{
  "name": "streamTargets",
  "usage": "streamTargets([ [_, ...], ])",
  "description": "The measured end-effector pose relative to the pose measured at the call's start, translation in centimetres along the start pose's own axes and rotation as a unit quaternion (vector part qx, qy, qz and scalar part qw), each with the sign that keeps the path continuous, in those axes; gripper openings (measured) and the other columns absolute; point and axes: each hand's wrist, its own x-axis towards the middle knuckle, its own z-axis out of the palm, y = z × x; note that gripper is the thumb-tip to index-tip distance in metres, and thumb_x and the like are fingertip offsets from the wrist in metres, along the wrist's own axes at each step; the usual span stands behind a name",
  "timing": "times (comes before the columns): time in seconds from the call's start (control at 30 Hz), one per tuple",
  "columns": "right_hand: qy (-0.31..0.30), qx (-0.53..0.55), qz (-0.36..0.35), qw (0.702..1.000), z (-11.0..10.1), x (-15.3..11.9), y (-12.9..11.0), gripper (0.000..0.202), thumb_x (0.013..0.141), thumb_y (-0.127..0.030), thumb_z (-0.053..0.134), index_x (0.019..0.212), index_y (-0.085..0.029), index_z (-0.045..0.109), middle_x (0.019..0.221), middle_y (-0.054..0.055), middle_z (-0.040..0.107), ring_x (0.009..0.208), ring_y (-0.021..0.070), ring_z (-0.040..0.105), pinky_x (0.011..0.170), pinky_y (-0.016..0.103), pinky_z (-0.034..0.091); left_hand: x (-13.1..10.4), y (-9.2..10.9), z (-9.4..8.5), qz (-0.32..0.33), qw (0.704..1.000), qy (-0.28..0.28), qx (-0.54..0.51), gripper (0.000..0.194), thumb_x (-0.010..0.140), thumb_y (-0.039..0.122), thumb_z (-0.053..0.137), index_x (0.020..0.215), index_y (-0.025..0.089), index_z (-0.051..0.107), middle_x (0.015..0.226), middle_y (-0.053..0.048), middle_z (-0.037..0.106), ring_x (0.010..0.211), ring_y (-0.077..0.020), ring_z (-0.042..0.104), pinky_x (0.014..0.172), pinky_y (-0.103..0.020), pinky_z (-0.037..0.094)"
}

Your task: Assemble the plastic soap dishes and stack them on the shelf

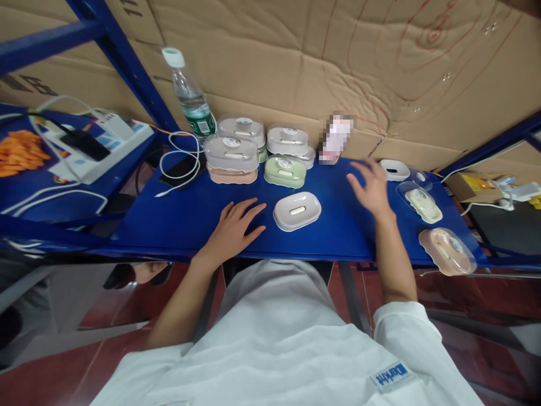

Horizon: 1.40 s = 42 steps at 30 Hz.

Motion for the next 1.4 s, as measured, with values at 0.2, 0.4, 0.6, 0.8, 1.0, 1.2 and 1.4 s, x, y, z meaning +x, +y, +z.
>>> streamTargets([
  [0.2, 0.007, -0.138, 0.368, 0.919, -1.3, -0.9, 12.2, 0.089, 0.094, -0.071, 0.06, 0.156, -0.007, 0.054, 0.163, 0.04, 0.04, 0.156, 0.0605, 0.028, 0.112, 0.092, 0.019, 0.1, 0.0, 0.0, 0.014, 1.0, -0.016, 0.002, 0.051, 0.111, 0.049, 0.048, 0.16, 0.035, 0.053, 0.167, -0.012, 0.05, 0.155, -0.0337, 0.048, 0.134, -0.064, 0.024],
  [0.4, -0.105, -0.109, 0.177, 0.972, -0.6, -1.0, 8.8, 0.079, 0.086, -0.076, 0.066, 0.151, -0.03, 0.062, 0.153, 0.02, 0.058, 0.146, 0.049, 0.046, 0.117, 0.082, 0.026, -0.1, 0.2, -0.5, 0.061, 0.997, -0.028, -0.037, 0.052, 0.112, 0.048, 0.047, 0.163, 0.037, 0.05, 0.173, -0.01, 0.043, 0.158, -0.0314, 0.045, 0.132, -0.057, 0.033],
  [0.6, -0.205, -0.065, 0.073, 0.974, 1.6, -0.7, 2.9, 0.095, 0.088, -0.078, 0.067, 0.166, -0.029, 0.043, 0.172, 0.021, 0.039, 0.157, 0.0521, 0.037, 0.119, 0.082, 0.029, -0.4, 1.7, -0.9, 0.091, 0.992, -0.055, -0.064, 0.051, 0.107, 0.059, 0.056, 0.153, 0.039, 0.061, 0.172, -0.007, 0.044, 0.152, -0.0324, 0.051, 0.126, -0.053, 0.043],
  [0.8, -0.188, 0.114, -0.03, 0.975, 0.9, -0.5, 2.0, 0.089, 0.085, -0.077, 0.074, 0.153, -0.023, 0.057, 0.153, 0.018, 0.061, 0.138, 0.041, 0.06, 0.119, 0.062, 0.049, 0.0, 2.3, 0.3, -0.019, 0.999, 0.012, -0.022, 0.05, 0.098, 0.062, 0.07, 0.133, 0.026, 0.068, 0.163, -0.011, 0.056, 0.144, -0.0368, 0.058, 0.122, -0.054, 0.045],
  [1.0, -0.228, 0.276, -0.143, 0.923, 0.1, -1.6, -3.2, 0.069, 0.094, -0.063, 0.076, 0.154, -0.033, 0.057, 0.161, 0.011, 0.056, 0.146, 0.0351, 0.058, 0.12, 0.055, 0.052, 0.2, 0.8, 0.8, -0.003, 0.997, 0.029, -0.069, 0.063, 0.106, 0.056, 0.061, 0.158, 0.023, 0.045, 0.164, -0.014, 0.056, 0.147, -0.0315, 0.058, 0.124, -0.049, 0.038],
  [1.2, -0.239, 0.235, -0.291, 0.896, 3.0, -4.2, -9.0, 0.064, 0.102, -0.055, 0.069, 0.161, -0.033, 0.054, 0.176, 0.011, 0.037, 0.161, 0.0339, 0.041, 0.13, 0.057, 0.042, 0.4, 0.6, 0.3, -0.004, 0.994, -0.016, -0.106, 0.085, 0.104, 0.059, 0.062, 0.172, 0.025, 0.022, 0.169, -0.014, 0.051, 0.151, -0.0309, 0.054, 0.127, -0.048, 0.032],
  [1.4, -0.223, 0.138, -0.32, 0.91, 3.9, -5.0, -10.2, 0.064, 0.109, -0.055, 0.057, 0.167, -0.03, 0.045, 0.179, 0.014, 0.032, 0.163, 0.0354, 0.038, 0.129, 0.059, 0.042, 0.4, 0.6, 0.0, -0.009, 0.994, -0.037, -0.103, 0.081, 0.103, 0.058, 0.063, 0.17, 0.027, 0.029, 0.17, -0.012, 0.049, 0.148, -0.0321, 0.055, 0.127, -0.048, 0.031],
])
